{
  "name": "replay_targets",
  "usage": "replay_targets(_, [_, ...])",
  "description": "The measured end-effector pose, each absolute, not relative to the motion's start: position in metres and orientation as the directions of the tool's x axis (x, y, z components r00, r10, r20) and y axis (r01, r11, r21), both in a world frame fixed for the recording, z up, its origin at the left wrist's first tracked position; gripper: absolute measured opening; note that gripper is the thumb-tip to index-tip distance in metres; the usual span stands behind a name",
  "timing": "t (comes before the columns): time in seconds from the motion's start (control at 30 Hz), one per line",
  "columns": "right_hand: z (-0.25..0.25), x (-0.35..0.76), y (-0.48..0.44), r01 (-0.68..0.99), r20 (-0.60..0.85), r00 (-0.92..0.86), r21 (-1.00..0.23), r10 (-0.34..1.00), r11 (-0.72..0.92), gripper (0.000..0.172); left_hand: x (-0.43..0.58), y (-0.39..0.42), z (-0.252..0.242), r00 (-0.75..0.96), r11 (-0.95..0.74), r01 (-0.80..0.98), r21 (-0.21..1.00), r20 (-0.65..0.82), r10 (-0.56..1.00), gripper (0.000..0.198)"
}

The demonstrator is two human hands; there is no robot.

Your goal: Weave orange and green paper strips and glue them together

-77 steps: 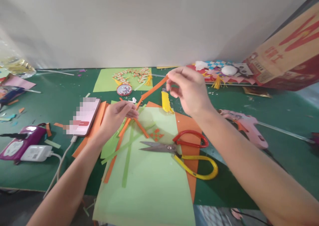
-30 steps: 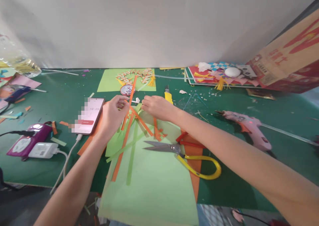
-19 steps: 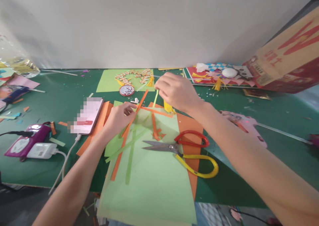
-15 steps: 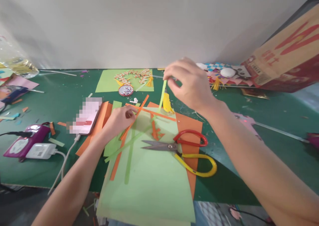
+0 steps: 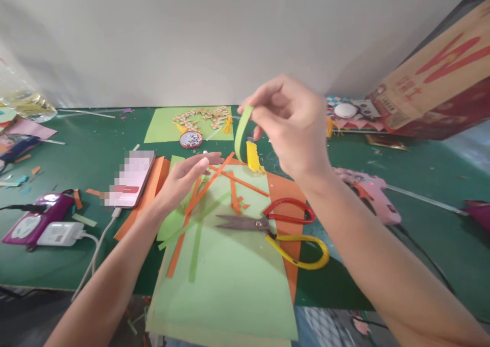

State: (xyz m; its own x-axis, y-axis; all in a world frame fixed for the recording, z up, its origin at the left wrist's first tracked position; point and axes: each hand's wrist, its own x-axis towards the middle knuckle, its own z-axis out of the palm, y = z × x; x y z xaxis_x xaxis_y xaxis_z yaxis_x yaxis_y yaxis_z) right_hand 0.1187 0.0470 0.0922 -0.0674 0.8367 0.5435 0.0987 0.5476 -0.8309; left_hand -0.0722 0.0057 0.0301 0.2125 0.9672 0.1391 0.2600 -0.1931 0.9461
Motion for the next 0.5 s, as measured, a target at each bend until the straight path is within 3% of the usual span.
replay_targets(0.1, [0.087, 0.105, 0.045, 0.127, 0.473, -0.133, -0.863, 0.871, 0.489, 0.014, -0.073, 0.004, 0.032, 0.303, -0.172, 0.177, 0.969, 0.112, 0.946, 0.048])
replay_targets(0.27, [0.078, 0.095, 0.048, 0.142, 0.404, -0.164, -0.893, 0.9, 0.427, 0.011, -0.067, 0.002, 0.039, 0.242, -0.126, 0.266, 0.956, 0.06, 0.968, 0.032])
replay_targets(0.37, [0.071, 0.094, 0.053, 0.127, 0.378, -0.172, -0.907, 0.91, 0.401, 0.008, -0.067, 0.002, 0.039, 0.219, -0.133, 0.318, 0.939, 0.064, 0.974, 0.035])
replay_targets(0.5, [0.066, 0.096, 0.06, 0.081, 0.326, -0.141, -0.937, 0.935, 0.339, 0.023, -0.072, 0.006, 0.031, 0.143, -0.16, 0.323, 0.933, 0.119, 0.983, 0.04])
